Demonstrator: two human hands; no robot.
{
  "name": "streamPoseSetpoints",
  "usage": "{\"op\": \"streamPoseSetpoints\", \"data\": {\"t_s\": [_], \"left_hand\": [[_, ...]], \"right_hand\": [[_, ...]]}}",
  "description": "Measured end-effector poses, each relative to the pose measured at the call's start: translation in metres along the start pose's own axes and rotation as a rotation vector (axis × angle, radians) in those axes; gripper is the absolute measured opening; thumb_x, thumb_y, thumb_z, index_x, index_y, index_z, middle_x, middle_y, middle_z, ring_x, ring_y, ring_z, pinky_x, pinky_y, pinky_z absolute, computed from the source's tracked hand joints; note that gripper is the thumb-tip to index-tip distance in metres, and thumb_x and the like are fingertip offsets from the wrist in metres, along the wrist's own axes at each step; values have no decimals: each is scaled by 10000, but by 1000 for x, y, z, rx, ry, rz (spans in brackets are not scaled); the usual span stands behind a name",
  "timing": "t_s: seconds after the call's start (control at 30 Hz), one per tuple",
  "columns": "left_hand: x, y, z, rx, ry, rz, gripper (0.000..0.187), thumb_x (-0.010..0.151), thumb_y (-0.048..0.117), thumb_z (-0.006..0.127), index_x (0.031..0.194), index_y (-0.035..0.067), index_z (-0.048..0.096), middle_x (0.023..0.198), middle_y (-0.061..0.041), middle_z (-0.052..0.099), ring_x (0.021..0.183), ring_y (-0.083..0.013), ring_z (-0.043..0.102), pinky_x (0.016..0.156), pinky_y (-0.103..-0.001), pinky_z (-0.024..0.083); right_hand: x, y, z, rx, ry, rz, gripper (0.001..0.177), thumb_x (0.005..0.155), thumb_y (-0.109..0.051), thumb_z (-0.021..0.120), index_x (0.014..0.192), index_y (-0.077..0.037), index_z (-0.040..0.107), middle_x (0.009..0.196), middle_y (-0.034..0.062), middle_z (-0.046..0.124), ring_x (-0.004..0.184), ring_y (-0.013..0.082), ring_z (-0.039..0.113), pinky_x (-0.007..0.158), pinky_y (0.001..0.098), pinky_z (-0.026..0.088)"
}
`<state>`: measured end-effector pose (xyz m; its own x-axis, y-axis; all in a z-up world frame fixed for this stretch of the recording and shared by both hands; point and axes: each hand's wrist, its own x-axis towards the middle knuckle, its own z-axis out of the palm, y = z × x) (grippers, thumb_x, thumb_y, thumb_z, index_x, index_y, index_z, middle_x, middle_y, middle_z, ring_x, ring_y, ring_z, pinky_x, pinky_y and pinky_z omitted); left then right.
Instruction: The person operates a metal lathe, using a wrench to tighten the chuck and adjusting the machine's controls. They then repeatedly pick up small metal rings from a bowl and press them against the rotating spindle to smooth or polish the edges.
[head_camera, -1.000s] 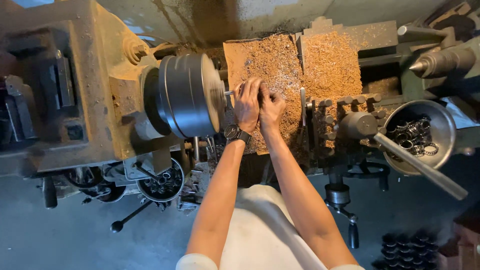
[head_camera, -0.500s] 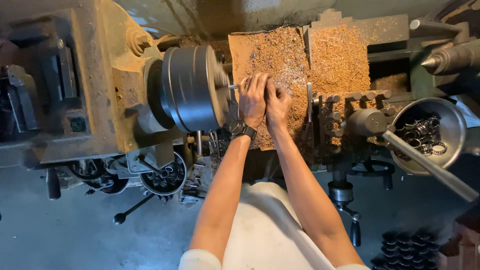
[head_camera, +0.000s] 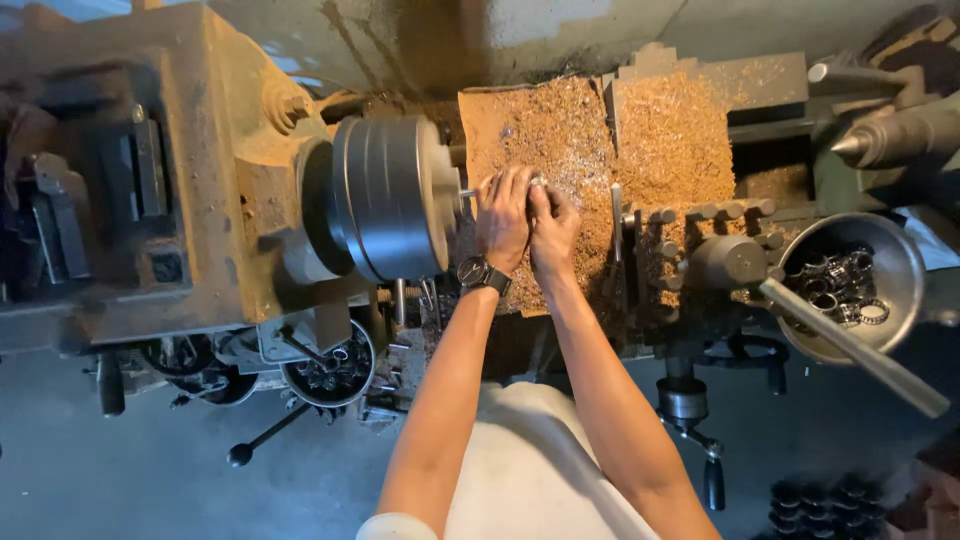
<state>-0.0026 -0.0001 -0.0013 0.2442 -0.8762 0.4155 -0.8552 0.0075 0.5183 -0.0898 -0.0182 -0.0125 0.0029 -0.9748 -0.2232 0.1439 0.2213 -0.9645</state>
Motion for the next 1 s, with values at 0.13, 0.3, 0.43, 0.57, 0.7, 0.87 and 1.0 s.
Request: {"op": "streamPoseSetpoints", "data": {"t_s": [0.13,0.3,0.43,0.57,0.7,0.87,1.0], "left_hand": [[1,-3,4,14,12,8,298,1042,114,530,1326,59,601,1279,-102,653,1186,-242,631,1107,-419,386],[-8,-9,13,2,33,37,289,1051,99,531,1331,55,584,1289,-105,649,1208,-247,629,1128,-414,388],[1,3,-7,-9,-34,15,293,1030,90,535,1315,48,585,1272,-109,649,1190,-253,621,1110,-428,389],[1,3,-8,1,-15,22,302,1025,95,524,1316,45,583,1285,-121,641,1203,-269,611,1112,-426,389],[-2,5,-8,-61,-4,12,299,1042,100,505,1328,61,584,1295,-111,634,1218,-271,612,1117,-418,396],[3,4,-7,-60,-45,-15,277,1035,117,518,1296,66,592,1269,-101,640,1177,-267,628,1097,-432,398],[2,5,-4,-47,-7,13,296,1051,118,499,1327,61,586,1288,-113,637,1200,-269,619,1105,-429,393]], "right_hand": [[2,-10,5,-143,17,-29,400,984,-348,700,1047,45,742,909,115,739,790,159,644,682,296,548],[-7,-24,9,-179,96,173,393,976,-364,667,964,27,708,897,135,716,753,202,669,626,321,589],[-9,-22,3,151,-105,35,372,973,-346,680,1060,15,682,974,119,700,827,161,672,733,311,604],[-4,-19,8,32,-49,60,344,977,-315,657,1018,21,720,918,122,733,758,153,682,674,297,601],[-5,-11,7,96,52,136,313,1015,-248,690,968,61,706,875,121,709,729,156,628,618,287,540],[-4,-10,4,246,-97,38,262,975,-245,681,1070,-1,704,963,72,719,812,125,661,697,256,564],[-1,-11,9,120,34,107,294,987,-250,684,1009,40,725,894,101,723,748,146,652,652,273,559]]}}
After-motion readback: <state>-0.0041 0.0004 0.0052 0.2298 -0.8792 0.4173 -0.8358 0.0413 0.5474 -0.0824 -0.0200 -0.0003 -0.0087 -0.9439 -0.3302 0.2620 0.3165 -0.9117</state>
